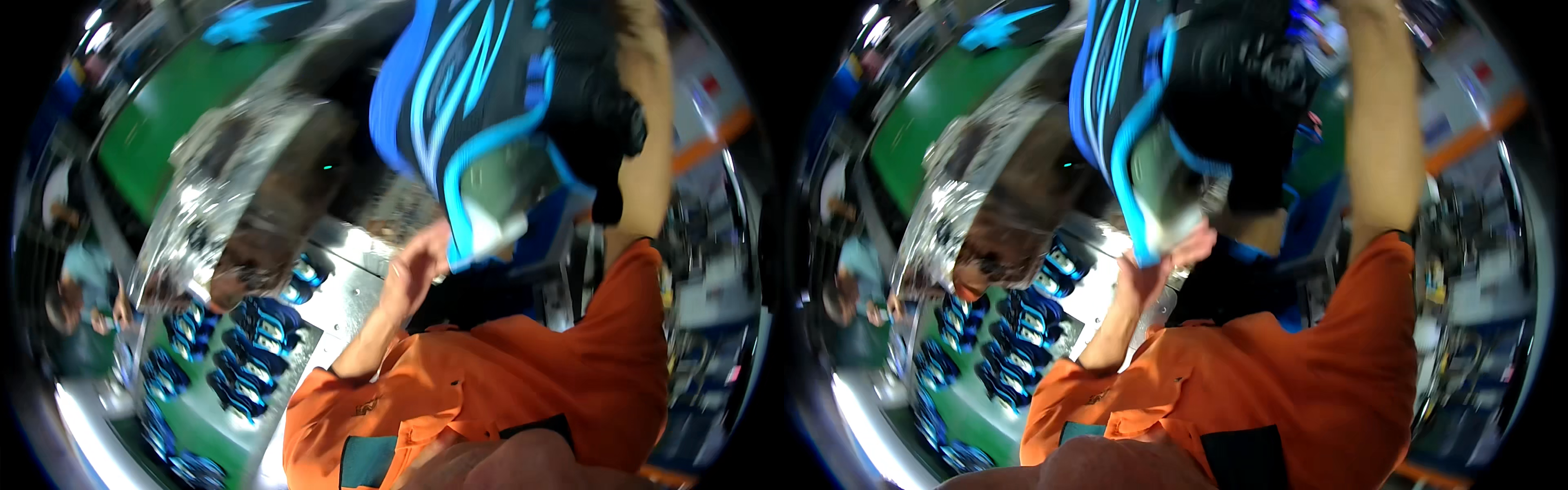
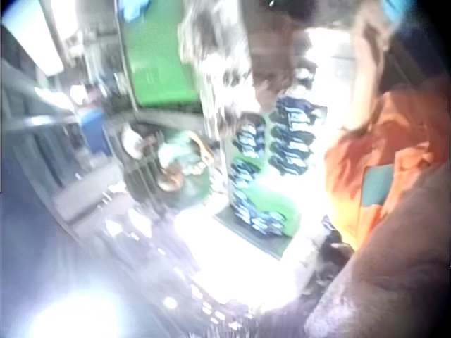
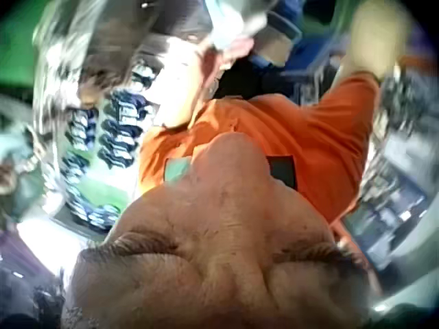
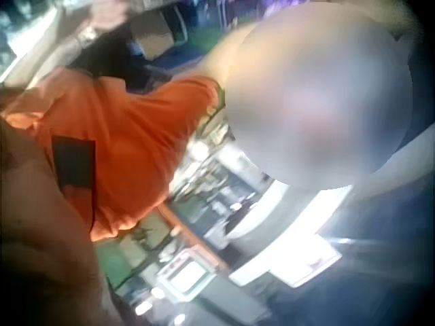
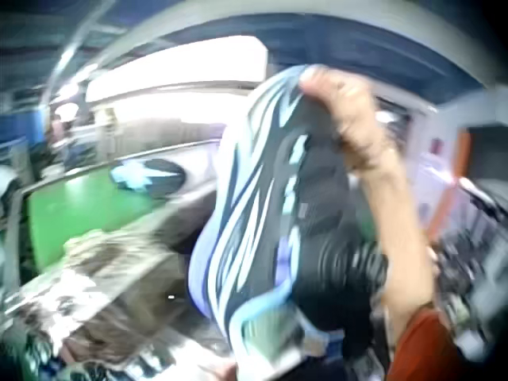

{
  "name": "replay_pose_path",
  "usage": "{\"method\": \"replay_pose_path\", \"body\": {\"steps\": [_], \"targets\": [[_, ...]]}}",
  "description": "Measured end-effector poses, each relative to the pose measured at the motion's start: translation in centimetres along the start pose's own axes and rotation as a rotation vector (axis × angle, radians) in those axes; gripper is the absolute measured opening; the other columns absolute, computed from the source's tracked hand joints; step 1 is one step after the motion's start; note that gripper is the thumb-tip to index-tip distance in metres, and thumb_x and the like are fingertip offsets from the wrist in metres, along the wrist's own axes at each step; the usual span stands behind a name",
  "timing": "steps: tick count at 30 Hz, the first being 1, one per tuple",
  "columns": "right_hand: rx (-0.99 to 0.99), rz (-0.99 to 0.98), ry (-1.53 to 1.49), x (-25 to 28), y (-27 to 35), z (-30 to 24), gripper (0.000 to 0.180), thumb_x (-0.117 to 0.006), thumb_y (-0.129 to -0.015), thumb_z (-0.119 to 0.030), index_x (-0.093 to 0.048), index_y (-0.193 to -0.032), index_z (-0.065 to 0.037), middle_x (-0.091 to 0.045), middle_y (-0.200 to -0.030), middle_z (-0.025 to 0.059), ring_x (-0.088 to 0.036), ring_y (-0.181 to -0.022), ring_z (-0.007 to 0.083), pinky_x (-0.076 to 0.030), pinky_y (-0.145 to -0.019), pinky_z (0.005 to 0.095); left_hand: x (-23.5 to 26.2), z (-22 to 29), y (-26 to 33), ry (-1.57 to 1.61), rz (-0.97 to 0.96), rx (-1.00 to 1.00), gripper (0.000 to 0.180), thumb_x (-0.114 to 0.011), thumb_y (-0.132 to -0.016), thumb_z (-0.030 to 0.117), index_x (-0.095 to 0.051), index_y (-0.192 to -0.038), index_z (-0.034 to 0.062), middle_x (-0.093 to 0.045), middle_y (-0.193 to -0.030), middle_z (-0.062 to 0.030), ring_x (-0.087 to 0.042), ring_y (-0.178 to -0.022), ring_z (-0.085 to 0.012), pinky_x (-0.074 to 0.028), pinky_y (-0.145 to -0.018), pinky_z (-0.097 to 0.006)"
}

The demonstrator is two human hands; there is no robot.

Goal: The person operates a shoe-pressing machine by taking shoes from a conveyor line, loading them into the machine press, and removing and rotating the shoes by hand.

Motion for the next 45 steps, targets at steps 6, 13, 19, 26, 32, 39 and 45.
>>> {"method": "replay_pose_path", "body": {"steps": [6,13,19,26,32,39,45], "targets": [[-0.881,0.17,0.138,14.1,26.4,3.5,0.03,-0.063,-0.087,-0.023,-0.062,-0.111,-0.005,-0.067,-0.091,0.0049,-0.061,-0.083,0.0123,-0.049,-0.075,0.0248,-9.8,-8.8,-7.5,0.152,-0.326,0.289,0.081,-0.058,-0.085,0.048,-0.026,-0.142,0.0012,-0.043,-0.137,-0.0199,-0.047,-0.123,-0.0323,-0.035,-0.107,-0.044],[-1.064,0.78,-0.175,23.9,54.5,-13.4,0.075,-0.057,-0.083,-0.055,-0.038,-0.139,-0.009,-0.057,-0.115,0.0077,-0.057,-0.087,0.009,-0.047,-0.06,0.0216,-16.9,-28.9,-3.8,-0.08,-0.223,0.58,0.07,-0.061,-0.081,0.021,-0.031,-0.139,-0.004,-0.052,-0.126,-0.0159,-0.054,-0.112,-0.0252,-0.039,-0.1,-0.036],[-1.064,1.363,0.356,31.0,68.1,-23.2,0.06,-0.074,-0.064,-0.007,-0.052,-0.12,0.0,-0.062,-0.099,0.0054,-0.058,-0.089,0.013,-0.045,-0.086,0.0274,-25.9,-44.0,3.9,-0.062,-0.317,0.757,0.072,-0.06,-0.081,0.015,-0.027,-0.142,-0.004,-0.048,-0.131,-0.0151,-0.05,-0.116,-0.0243,-0.036,-0.101,-0.035],[-0.708,1.705,0.555,38.0,78.7,-36.5,0.063,-0.077,-0.064,-0.008,-0.051,-0.121,-0.001,-0.06,-0.102,0.0068,-0.058,-0.089,0.0143,-0.047,-0.082,0.0279,-36.7,-56.4,8.7,-0.368,-0.871,0.84,0.055,-0.052,-0.094,0.029,-0.038,-0.137,-0.0025,-0.048,-0.133,-0.0147,-0.046,-0.12,-0.0199,-0.035,-0.1,-0.03],[-0.762,1.75,1.16,40.4,81.0,-47.2,0.061,-0.077,-0.063,-0.007,-0.055,-0.119,0.0,-0.059,-0.109,0.0069,-0.056,-0.097,0.0164,-0.044,-0.09,0.0303,-39.4,-78.1,6.3,-0.834,-0.829,0.862,0.057,-0.068,-0.08,0.042,-0.06,-0.11,-0.0057,-0.068,-0.089,-0.012,-0.063,-0.08,-0.0198,-0.049,-0.072,-0.033],[-0.971,1.683,1.6,40.0,77.8,-50.3,0.063,-0.079,-0.069,-0.014,-0.052,-0.123,0.003,-0.057,-0.116,0.0119,-0.055,-0.104,0.0201,-0.039,-0.097,0.0343,-40.4,-88.1,2.4,-1.4,-0.791,0.402,0.042,-0.073,-0.065,0.026,-0.057,-0.093,-0.0016,-0.065,-0.09,-0.0227,-0.063,-0.087,-0.0389,-0.05,-0.079,-0.046],[-1.15,1.55,1.565,55.0,79.4,-46.0,0.057,-0.08,-0.069,-0.017,-0.057,-0.117,0.002,-0.066,-0.087,0.0048,-0.058,-0.071,0.0109,-0.048,-0.065,0.0248,-32.1,-84.0,-3.3,-0.661,-0.399,1.031,0.021,-0.073,-0.066,0.014,-0.065,-0.077,-0.002,-0.065,-0.073,-0.0088,-0.062,-0.068,-0.0202,-0.05,-0.06,-0.034]]}}
Point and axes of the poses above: each hand's wrist, its own y-axis away from the middle knuckle, its own x-axis out of the back of the hand, z = x × y, the point moved 8 cm from there along -y, towards the middle knuckle
